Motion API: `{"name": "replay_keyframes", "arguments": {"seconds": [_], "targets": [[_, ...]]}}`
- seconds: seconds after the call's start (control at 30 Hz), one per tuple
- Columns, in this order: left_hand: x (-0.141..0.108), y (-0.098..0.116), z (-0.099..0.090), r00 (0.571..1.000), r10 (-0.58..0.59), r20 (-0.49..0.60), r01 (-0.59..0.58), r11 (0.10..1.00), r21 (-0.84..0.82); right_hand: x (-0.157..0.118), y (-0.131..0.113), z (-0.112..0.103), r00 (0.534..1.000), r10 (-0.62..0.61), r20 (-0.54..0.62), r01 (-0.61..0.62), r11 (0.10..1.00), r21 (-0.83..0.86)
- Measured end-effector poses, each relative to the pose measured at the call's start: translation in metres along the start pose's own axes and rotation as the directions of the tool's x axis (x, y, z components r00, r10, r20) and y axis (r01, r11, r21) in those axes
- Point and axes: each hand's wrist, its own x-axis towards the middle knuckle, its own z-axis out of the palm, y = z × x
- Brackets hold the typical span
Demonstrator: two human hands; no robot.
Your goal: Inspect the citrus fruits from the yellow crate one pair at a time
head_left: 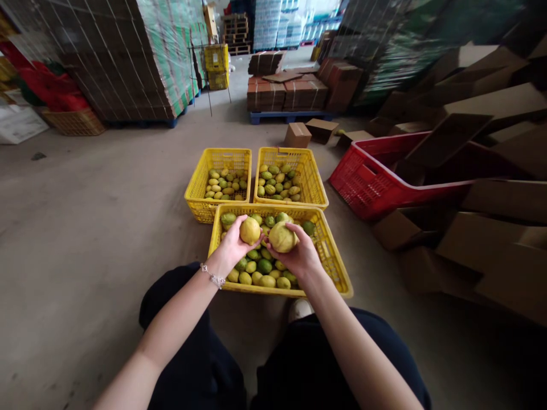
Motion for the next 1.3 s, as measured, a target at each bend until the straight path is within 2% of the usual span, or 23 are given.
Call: {"name": "replay_keyframes", "arguments": {"seconds": [0.1, 0.33, 0.57, 0.67, 0.87, 0.97, 1.1, 1.3], "targets": [[-0.001, 0.000, 0.001, 1.000, -0.024, 0.013, 0.024, 1.000, -0.016, 0.000, 0.000, -0.001, 0.999, 0.040, 0.015, -0.041, 0.999, 0.018], [-0.004, 0.002, 0.002, 0.999, 0.022, -0.042, -0.026, 0.997, -0.078, 0.005, -0.002, -0.009, 0.991, 0.079, 0.112, -0.082, 0.996, 0.029], [0.002, 0.000, -0.001, 0.998, -0.068, 0.014, 0.069, 0.995, -0.070, 0.005, 0.000, -0.006, 0.994, 0.088, 0.061, -0.089, 0.996, 0.013], [0.002, 0.000, -0.001, 0.999, -0.052, 0.011, 0.052, 0.997, -0.051, 0.002, 0.000, -0.003, 0.995, 0.089, 0.054, -0.090, 0.996, 0.010], [-0.007, 0.003, 0.002, 0.991, 0.022, 0.129, -0.014, 0.998, -0.065, -0.005, -0.001, 0.001, 0.997, 0.009, 0.071, -0.010, 1.000, 0.019], [-0.011, 0.004, 0.003, 0.987, -0.004, 0.160, 0.010, 0.999, -0.039, -0.008, 0.000, 0.003, 0.996, -0.024, 0.090, 0.025, 1.000, -0.007], [-0.012, 0.005, 0.002, 0.981, -0.037, 0.191, 0.043, 0.999, -0.027, -0.011, 0.003, 0.005, 0.983, -0.102, 0.155, 0.111, 0.992, -0.053], [-0.012, 0.006, 0.000, 0.965, 0.001, 0.263, -0.014, 0.999, 0.048, -0.012, 0.009, 0.003, 0.931, -0.168, 0.325, 0.201, 0.977, -0.073]]}}
